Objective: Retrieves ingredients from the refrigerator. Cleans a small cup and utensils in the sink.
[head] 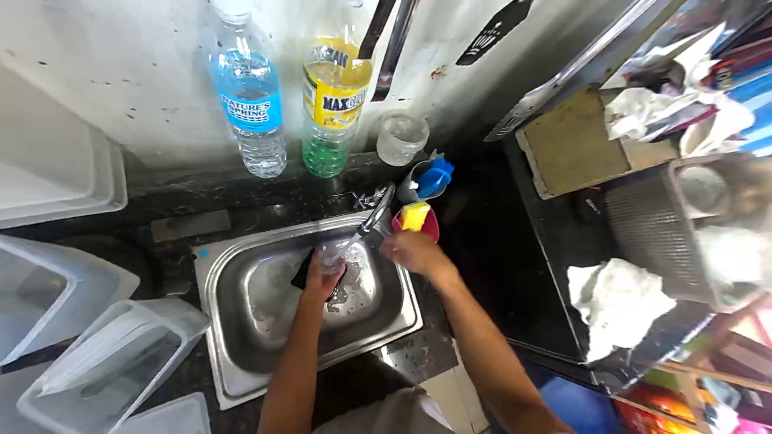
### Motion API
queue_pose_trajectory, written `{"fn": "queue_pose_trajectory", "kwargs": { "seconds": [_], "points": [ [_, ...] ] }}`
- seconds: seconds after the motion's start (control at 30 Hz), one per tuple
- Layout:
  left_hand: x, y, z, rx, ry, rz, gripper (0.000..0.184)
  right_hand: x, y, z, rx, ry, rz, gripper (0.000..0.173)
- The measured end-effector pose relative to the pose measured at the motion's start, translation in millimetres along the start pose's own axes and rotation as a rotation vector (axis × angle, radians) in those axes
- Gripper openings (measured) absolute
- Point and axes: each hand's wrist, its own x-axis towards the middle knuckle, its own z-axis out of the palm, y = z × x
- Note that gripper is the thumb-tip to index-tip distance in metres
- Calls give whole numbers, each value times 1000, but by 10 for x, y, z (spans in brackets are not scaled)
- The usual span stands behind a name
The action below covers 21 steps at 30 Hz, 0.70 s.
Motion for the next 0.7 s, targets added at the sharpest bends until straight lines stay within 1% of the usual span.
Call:
{"fn": "queue_pose_trajectory", "kwargs": {
  "seconds": [0.03,0.07,0.1,0.13,0.17,0.23,0.27,0.3,0.37,0.43,0.5,0.57,0.6,0.67,0.7],
  "points": [
    [20,1,2,-4,-14,-9,54,-103,40,-233,-43,166,104,23],
    [48,-6,9,-16,-27,-16,52,-155,95,-403,-67,366,166,23],
    [81,-26,17,-28,-34,-21,51,-156,155,-521,-81,521,195,26],
    [116,-55,22,-31,-37,-22,50,-112,192,-608,-69,587,214,28],
    [145,-73,44,-27,-32,-21,49,-14,198,-680,-34,569,237,35],
    [157,-76,108,-35,-30,-23,48,291,217,-712,2,419,324,46],
    [153,-82,143,-44,-37,-21,47,438,246,-667,-1,371,349,46],
    [123,-78,174,-51,-56,-26,48,551,287,-595,4,379,342,41],
    [40,-62,194,-57,-88,-39,49,643,358,-426,54,489,283,31],
    [-30,-16,211,-56,-93,-41,50,532,357,-309,127,630,207,27],
    [-98,22,224,-43,-105,-19,47,276,339,-281,186,729,147,33],
    [-168,62,210,-6,-139,29,41,266,383,-373,194,804,115,35],
    [-186,83,197,30,-160,50,39,352,424,-430,176,819,116,34],
    [-170,102,199,95,-178,61,38,492,522,-484,123,749,111,33],
    [-151,109,233,124,-157,53,38,530,568,-472,87,732,96,32]
  ]
}}
